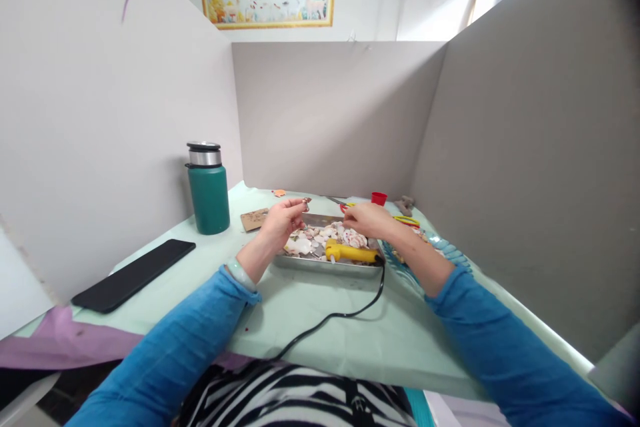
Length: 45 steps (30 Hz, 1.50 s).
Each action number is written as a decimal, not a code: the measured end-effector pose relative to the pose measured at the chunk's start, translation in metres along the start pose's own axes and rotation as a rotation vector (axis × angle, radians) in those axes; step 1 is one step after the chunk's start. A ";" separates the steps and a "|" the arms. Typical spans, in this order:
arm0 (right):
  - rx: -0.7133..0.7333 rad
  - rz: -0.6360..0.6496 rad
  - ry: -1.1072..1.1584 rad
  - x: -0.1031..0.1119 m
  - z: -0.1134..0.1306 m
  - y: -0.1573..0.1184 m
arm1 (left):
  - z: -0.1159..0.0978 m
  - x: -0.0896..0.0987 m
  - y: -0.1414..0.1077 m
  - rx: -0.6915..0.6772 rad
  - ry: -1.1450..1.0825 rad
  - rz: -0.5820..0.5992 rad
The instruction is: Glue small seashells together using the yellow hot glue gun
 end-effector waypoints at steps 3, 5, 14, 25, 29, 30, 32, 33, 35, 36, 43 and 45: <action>0.069 0.207 0.004 -0.001 0.011 -0.023 | -0.001 0.001 0.001 0.010 -0.020 -0.012; 0.086 0.249 -0.007 -0.006 0.018 -0.035 | -0.001 0.001 0.001 0.019 -0.038 -0.012; 0.117 0.009 0.634 0.014 0.000 -0.048 | -0.004 0.001 0.000 0.082 -0.149 -0.014; 0.157 -0.228 1.451 0.002 0.014 -0.048 | -0.004 -0.002 -0.002 0.165 -0.245 0.092; 0.162 -0.121 1.410 -0.011 0.023 -0.046 | -0.004 -0.005 -0.004 0.171 -0.237 0.131; 0.153 -0.108 1.396 -0.013 0.023 -0.045 | -0.004 -0.006 -0.004 0.172 -0.238 0.138; 0.132 -0.096 1.379 -0.018 0.022 -0.044 | -0.003 -0.006 -0.004 0.178 -0.242 0.156; 0.123 -0.094 1.376 -0.019 0.021 -0.043 | -0.002 -0.006 -0.004 0.182 -0.244 0.163; 0.117 -0.092 1.378 -0.021 0.020 -0.042 | -0.001 -0.006 -0.004 0.187 -0.250 0.177; 0.115 -0.088 1.378 -0.021 0.020 -0.042 | -0.001 -0.006 -0.004 0.188 -0.253 0.182; 0.098 -0.051 1.390 -0.024 0.020 -0.043 | 0.001 -0.007 -0.005 0.216 -0.280 0.180; 0.109 -0.054 1.404 -0.025 0.020 -0.043 | 0.001 -0.008 -0.006 0.224 -0.294 0.210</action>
Point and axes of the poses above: each hand's wrist, its own y-axis towards the middle knuckle, its own x-axis out of the back of the hand, z = x × y, the point moved 4 cm from there along y, towards the middle knuckle, and after that the axes turned 2 degrees about y, right-handed, at the moved point
